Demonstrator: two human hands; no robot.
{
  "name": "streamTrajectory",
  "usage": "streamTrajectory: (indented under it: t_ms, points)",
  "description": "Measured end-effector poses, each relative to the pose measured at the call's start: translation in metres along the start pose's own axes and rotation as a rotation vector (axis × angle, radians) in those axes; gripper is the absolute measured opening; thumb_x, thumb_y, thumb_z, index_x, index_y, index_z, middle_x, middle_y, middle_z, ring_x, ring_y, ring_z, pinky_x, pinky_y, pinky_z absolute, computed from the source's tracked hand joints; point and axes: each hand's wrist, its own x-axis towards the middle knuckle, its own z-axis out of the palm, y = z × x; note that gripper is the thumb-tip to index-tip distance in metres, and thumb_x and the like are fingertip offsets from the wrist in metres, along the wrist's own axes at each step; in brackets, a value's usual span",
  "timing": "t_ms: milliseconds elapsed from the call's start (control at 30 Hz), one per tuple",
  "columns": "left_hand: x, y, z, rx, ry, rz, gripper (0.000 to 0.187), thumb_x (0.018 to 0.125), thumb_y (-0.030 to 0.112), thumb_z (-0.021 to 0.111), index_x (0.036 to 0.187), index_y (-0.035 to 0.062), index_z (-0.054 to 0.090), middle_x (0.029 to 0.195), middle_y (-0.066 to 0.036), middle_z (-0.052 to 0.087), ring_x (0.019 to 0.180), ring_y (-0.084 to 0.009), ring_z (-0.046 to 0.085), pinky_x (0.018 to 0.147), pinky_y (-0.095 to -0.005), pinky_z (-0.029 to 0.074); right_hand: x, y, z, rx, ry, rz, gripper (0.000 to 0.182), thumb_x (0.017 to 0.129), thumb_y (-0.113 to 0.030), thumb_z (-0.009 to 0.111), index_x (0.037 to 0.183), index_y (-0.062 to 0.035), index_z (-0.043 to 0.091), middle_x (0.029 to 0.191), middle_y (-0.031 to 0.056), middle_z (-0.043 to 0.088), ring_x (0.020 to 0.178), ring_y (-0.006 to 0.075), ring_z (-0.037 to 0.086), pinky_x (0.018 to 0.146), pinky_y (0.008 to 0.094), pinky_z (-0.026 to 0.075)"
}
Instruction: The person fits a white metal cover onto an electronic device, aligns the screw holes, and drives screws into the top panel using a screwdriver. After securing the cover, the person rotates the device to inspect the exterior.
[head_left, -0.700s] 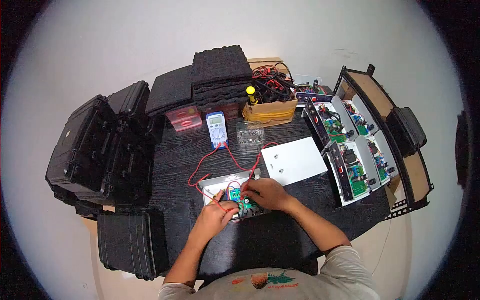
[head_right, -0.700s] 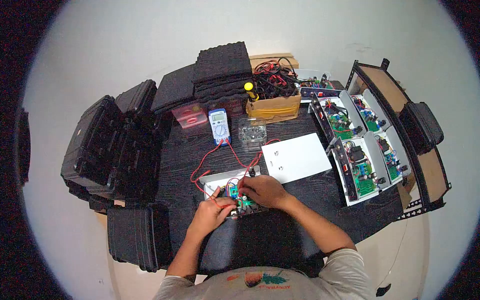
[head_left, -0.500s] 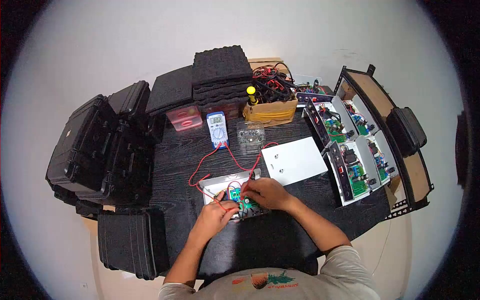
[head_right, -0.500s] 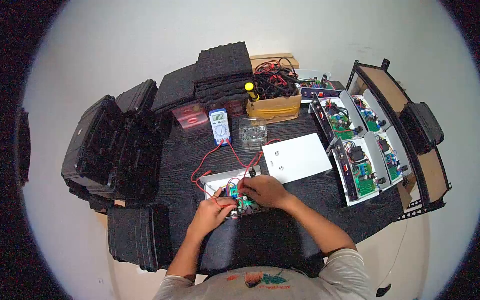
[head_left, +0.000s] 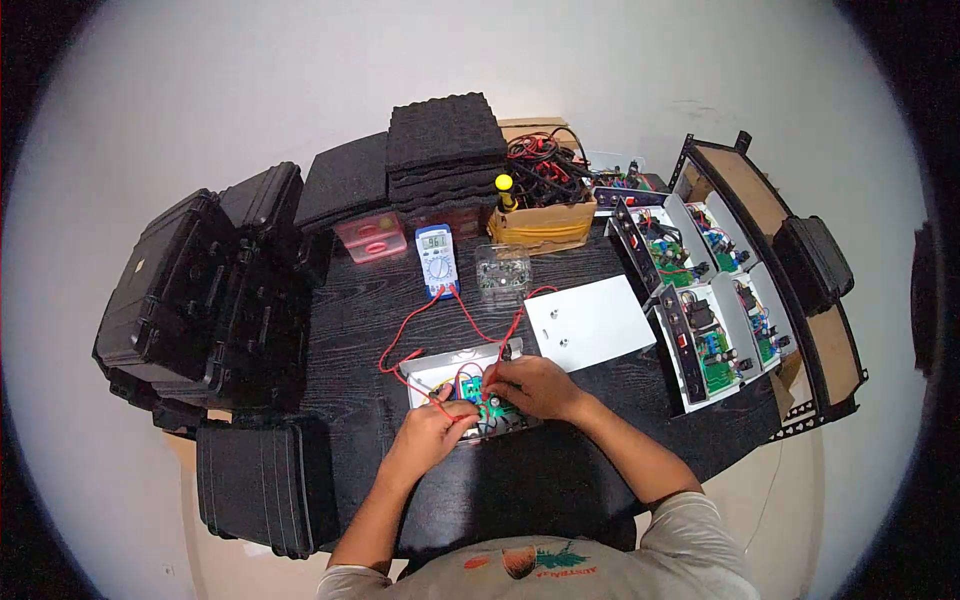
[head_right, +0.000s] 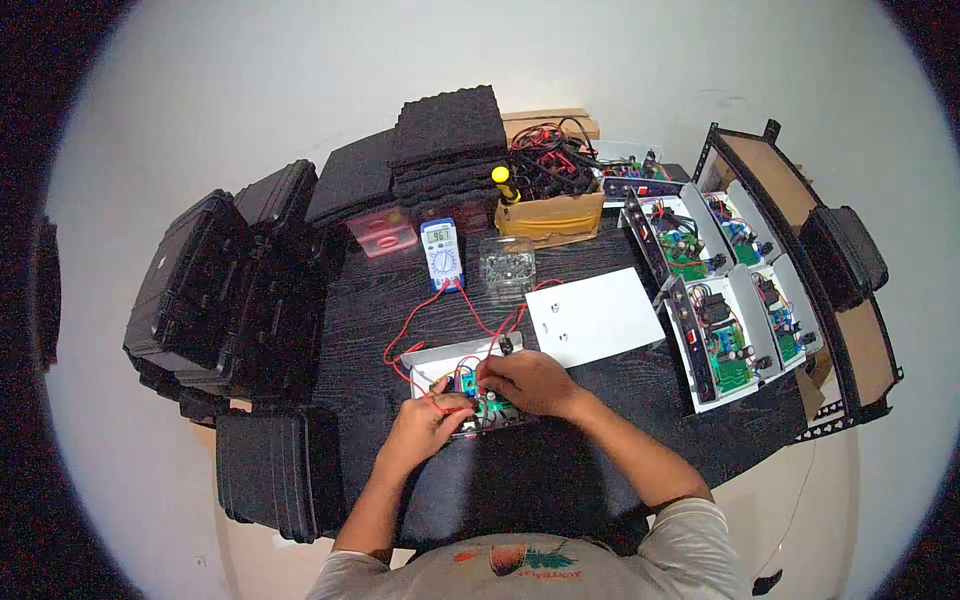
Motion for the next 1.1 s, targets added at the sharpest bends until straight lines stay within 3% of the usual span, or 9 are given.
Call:
streamTrajectory:
  t_ms: [67, 467, 567, 767, 867, 967, 1067, 1100]
  points:
    - [0.001, 0.001, -0.001, 0.007, -0.012, -0.010, 0.007, 0.094, 0.008, 0.074, 0.097, 0.0022, 0.075, 0.093, -0.014, 0.077, 0.085, -0.0340, 0.075, 0.120, -0.0476, 0.044, 0.000, -0.004, -0.002, 0.003, -0.015, 0.017, 0.017, 0.102, -0.024, 0.066, 0.106, -0.0091, 0.070, 0.095, 0.0103, 0.075, 0.088, 0.0341, 0.072, 0.080, 0.0445, 0.054]
    - [-0.001, -0.005, 0.001, -0.002, -0.026, 0.007, 0.013, 0.096, 0.013, 0.073, 0.104, 0.0035, 0.076, 0.100, -0.015, 0.077, 0.090, -0.0342, 0.076, 0.117, -0.0490, 0.048, 0.000, 0.002, 0.002, -0.015, -0.030, 0.036, 0.014, 0.102, -0.024, 0.066, 0.107, -0.0109, 0.071, 0.093, 0.0087, 0.075, 0.086, 0.0331, 0.073, 0.079, 0.0441, 0.054]
    - [0.001, -0.001, -0.002, 0.012, -0.048, -0.002, 0.013, 0.096, 0.013, 0.073, 0.105, 0.0035, 0.076, 0.100, -0.016, 0.077, 0.089, -0.0349, 0.076, 0.117, -0.0488, 0.048, 0.002, -0.002, 0.000, 0.021, 0.014, -0.007, 0.019, 0.101, -0.028, 0.067, 0.105, -0.0092, 0.069, 0.087, 0.0156, 0.072, 0.085, 0.0384, 0.072, 0.075, 0.0506, 0.054]
    - [0.004, 0.002, -0.002, 0.019, -0.039, 0.000, 0.008, 0.095, 0.012, 0.074, 0.100, 0.0054, 0.076, 0.097, -0.014, 0.077, 0.092, -0.0375, 0.074, 0.117, -0.0492, 0.048, 0.000, 0.000, 0.001, -0.101, -0.028, -0.051, 0.019, 0.099, -0.027, 0.069, 0.104, -0.0087, 0.071, 0.089, 0.0147, 0.074, 0.087, 0.0375, 0.072, 0.075, 0.0496, 0.055]
    - [0.008, 0.008, -0.009, 0.074, -0.075, 0.030, 0.016, 0.097, 0.011, 0.073, 0.112, 0.0052, 0.073, 0.099, -0.016, 0.077, 0.094, -0.0366, 0.076, 0.109, -0.0460, 0.053, 0.002, -0.002, -0.003, -0.066, -0.041, -0.051, 0.021, 0.099, -0.026, 0.070, 0.108, -0.0071, 0.070, 0.091, 0.0146, 0.075, 0.086, 0.0344, 0.074, 0.078, 0.0449, 0.057]
    - [0.013, 0.012, -0.022, -0.045, -0.043, -0.119, 0.030, 0.103, 0.012, 0.065, 0.131, 0.0019, 0.063, 0.103, -0.016, 0.076, 0.097, -0.0304, 0.077, 0.098, -0.0415, 0.056, 0.002, 0.002, -0.002, 0.290, 0.061, 0.019, 0.026, 0.101, -0.023, 0.067, 0.119, -0.0047, 0.069, 0.093, 0.0137, 0.074, 0.083, 0.0283, 0.074, 0.080, 0.0392, 0.057]
    - [0.027, 0.009, -0.042, -0.100, 0.138, -0.101, 0.039, 0.109, 0.014, 0.055, 0.144, -0.0034, 0.052, 0.098, -0.012, 0.072, 0.093, -0.0223, 0.074, 0.088, -0.0360, 0.056, 0.012, -0.010, -0.019, 0.241, 0.150, 0.186, 0.025, 0.104, -0.013, 0.063, 0.126, -0.0012, 0.066, 0.089, 0.0068, 0.071, 0.082, 0.0168, 0.069, 0.076, 0.0316, 0.055]
    - [0.032, 0.000, -0.046, -0.127, 0.201, -0.142, 0.042, 0.110, 0.016, 0.051, 0.147, -0.0041, 0.049, 0.093, -0.012, 0.071, 0.090, -0.0229, 0.072, 0.086, -0.0367, 0.055, 0.014, -0.008, -0.020, 0.224, 0.218, 0.170, 0.032, 0.105, -0.010, 0.059, 0.134, 0.0004, 0.064, 0.089, 0.0067, 0.068, 0.079, 0.0162, 0.067, 0.076, 0.0321, 0.055]
